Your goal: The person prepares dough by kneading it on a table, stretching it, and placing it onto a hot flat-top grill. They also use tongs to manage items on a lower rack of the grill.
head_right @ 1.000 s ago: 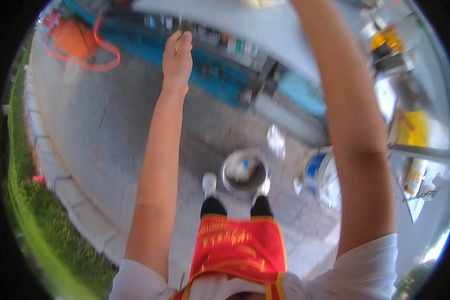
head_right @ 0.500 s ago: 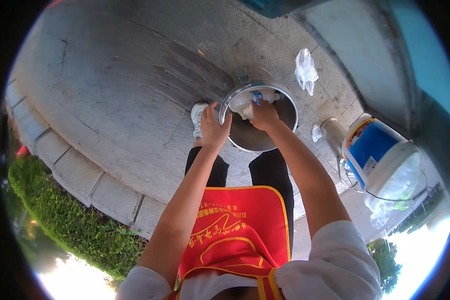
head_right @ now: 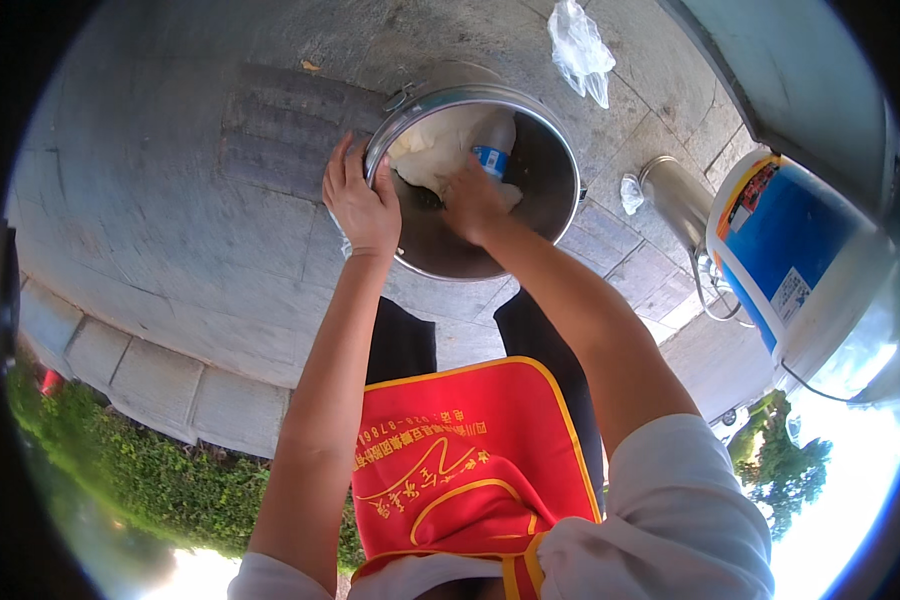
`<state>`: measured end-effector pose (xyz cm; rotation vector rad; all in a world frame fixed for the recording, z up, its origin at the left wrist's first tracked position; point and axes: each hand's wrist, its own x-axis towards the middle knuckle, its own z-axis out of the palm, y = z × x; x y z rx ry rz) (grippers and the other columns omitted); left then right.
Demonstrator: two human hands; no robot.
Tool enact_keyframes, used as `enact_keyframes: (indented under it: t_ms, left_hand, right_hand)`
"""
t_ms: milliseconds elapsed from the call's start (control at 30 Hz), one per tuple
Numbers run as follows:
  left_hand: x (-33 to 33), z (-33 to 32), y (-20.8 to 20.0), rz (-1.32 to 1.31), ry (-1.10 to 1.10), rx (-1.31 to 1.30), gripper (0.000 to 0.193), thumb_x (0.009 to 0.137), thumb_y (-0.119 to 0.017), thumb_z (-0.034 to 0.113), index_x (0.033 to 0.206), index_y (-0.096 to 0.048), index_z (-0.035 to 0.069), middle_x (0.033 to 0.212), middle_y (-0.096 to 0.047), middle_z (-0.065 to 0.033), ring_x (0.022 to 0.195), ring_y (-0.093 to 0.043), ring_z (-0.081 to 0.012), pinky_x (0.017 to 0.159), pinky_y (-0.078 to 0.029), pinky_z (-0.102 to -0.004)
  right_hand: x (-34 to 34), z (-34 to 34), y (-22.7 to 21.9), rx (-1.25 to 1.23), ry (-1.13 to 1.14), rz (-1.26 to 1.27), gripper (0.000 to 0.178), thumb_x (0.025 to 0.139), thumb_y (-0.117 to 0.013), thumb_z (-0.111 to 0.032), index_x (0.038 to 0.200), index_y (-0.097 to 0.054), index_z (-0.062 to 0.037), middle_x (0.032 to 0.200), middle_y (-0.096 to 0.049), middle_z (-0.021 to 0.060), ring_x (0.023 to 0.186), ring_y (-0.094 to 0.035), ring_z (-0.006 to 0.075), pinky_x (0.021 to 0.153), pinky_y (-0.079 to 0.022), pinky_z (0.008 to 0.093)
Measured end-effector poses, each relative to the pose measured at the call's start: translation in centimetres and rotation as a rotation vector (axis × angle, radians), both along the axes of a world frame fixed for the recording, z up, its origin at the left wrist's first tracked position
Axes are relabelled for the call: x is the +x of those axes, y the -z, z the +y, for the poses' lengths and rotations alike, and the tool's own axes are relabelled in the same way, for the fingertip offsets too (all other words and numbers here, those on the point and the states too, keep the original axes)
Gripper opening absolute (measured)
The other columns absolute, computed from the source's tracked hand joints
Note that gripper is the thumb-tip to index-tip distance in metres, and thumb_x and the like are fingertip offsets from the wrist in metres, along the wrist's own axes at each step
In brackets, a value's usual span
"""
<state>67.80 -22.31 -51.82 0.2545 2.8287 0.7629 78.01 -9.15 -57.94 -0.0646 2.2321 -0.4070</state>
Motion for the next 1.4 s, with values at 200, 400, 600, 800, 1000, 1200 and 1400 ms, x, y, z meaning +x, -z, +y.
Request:
enact_keyframes:
  t_ms: [200, 400, 600, 800, 1000, 1200, 1400]
  left_hand:
    - [2.9, 1.9, -5.2, -0.086, 0.125, 0.307, 0.035, 0.087, -0.056, 0.006, 0.121, -0.050, 0.000, 0.121, -0.051, -0.0202, 0.112, -0.051, -0.0339, 0.092, -0.041, -0.0415]
    - [2.9, 6.6, 2.7, -0.858, -1.127, 0.546, 0.036, 0.091, -0.055, 0.016, 0.122, -0.050, -0.002, 0.116, -0.056, -0.0148, 0.104, -0.056, -0.0271, 0.091, -0.045, -0.0387]
    - [1.3, 7.9, 11.5, -0.903, -1.319, 1.154, 0.042, 0.091, -0.055, 0.025, 0.126, -0.050, 0.001, 0.121, -0.056, -0.0134, 0.111, -0.056, -0.0249, 0.094, -0.046, -0.0383]
    - [1.4, 6.5, 16.5, -0.938, -1.277, 1.287, 0.044, 0.089, -0.056, 0.025, 0.126, -0.050, 0.001, 0.121, -0.056, -0.0144, 0.111, -0.055, -0.0271, 0.095, -0.045, -0.0388]
    - [0.9, 5.3, 15.2, -0.952, -1.283, 1.213, 0.046, 0.088, -0.057, 0.025, 0.127, -0.050, 0.001, 0.122, -0.057, -0.0154, 0.112, -0.055, -0.0292, 0.096, -0.045, -0.0392]
    - [1.1, 5.0, 8.9, -0.892, -1.256, 1.092, 0.048, 0.086, -0.059, 0.026, 0.127, -0.050, 0.001, 0.122, -0.057, -0.0163, 0.113, -0.055, -0.0314, 0.097, -0.044, -0.0396]
    - [1.2, 4.3, 3.3, -0.802, -0.870, 0.886, 0.050, 0.085, -0.060, 0.026, 0.128, -0.050, 0.001, 0.122, -0.057, -0.0173, 0.113, -0.055, -0.0335, 0.098, -0.044, -0.0400]
  right_hand:
    - [-4.9, 2.1, 1.7, -0.050, 0.728, 0.070, 0.048, 0.078, -0.066, -0.028, 0.112, -0.061, 0.0053, 0.120, -0.060, 0.0193, 0.114, -0.055, 0.0313, 0.105, -0.036, 0.0375]
    - [-8.7, 7.7, 5.7, -0.510, 0.849, -0.101, 0.051, 0.076, -0.074, -0.033, 0.110, -0.060, 0.0029, 0.112, -0.063, 0.0170, 0.104, -0.059, 0.0294, 0.094, -0.046, 0.0371]
    - [-10.5, 8.6, 10.9, -0.468, 0.894, -0.260, 0.051, 0.076, -0.074, -0.033, 0.110, -0.060, 0.0025, 0.111, -0.063, 0.0168, 0.103, -0.059, 0.0294, 0.094, -0.046, 0.0368]
    - [-9.7, 8.4, 13.9, -0.454, 0.984, -0.250, 0.052, 0.076, -0.074, -0.033, 0.111, -0.060, 0.0021, 0.111, -0.063, 0.0166, 0.103, -0.059, 0.0295, 0.094, -0.045, 0.0366]
    - [-6.0, 8.5, 11.1, -0.588, 1.386, -0.127, 0.052, 0.076, -0.073, -0.033, 0.111, -0.060, 0.0016, 0.110, -0.063, 0.0164, 0.103, -0.059, 0.0296, 0.094, -0.045, 0.0364]
    - [-3.2, 7.0, 3.2, -0.782, 1.841, 0.107, 0.052, 0.076, -0.073, -0.034, 0.112, -0.060, 0.0012, 0.110, -0.064, 0.0162, 0.102, -0.059, 0.0296, 0.094, -0.044, 0.0362]
    - [-4.5, 4.9, -0.9, -1.039, 2.073, 0.181, 0.052, 0.076, -0.073, -0.034, 0.112, -0.060, 0.0008, 0.109, -0.064, 0.0160, 0.102, -0.059, 0.0297, 0.095, -0.044, 0.0360]
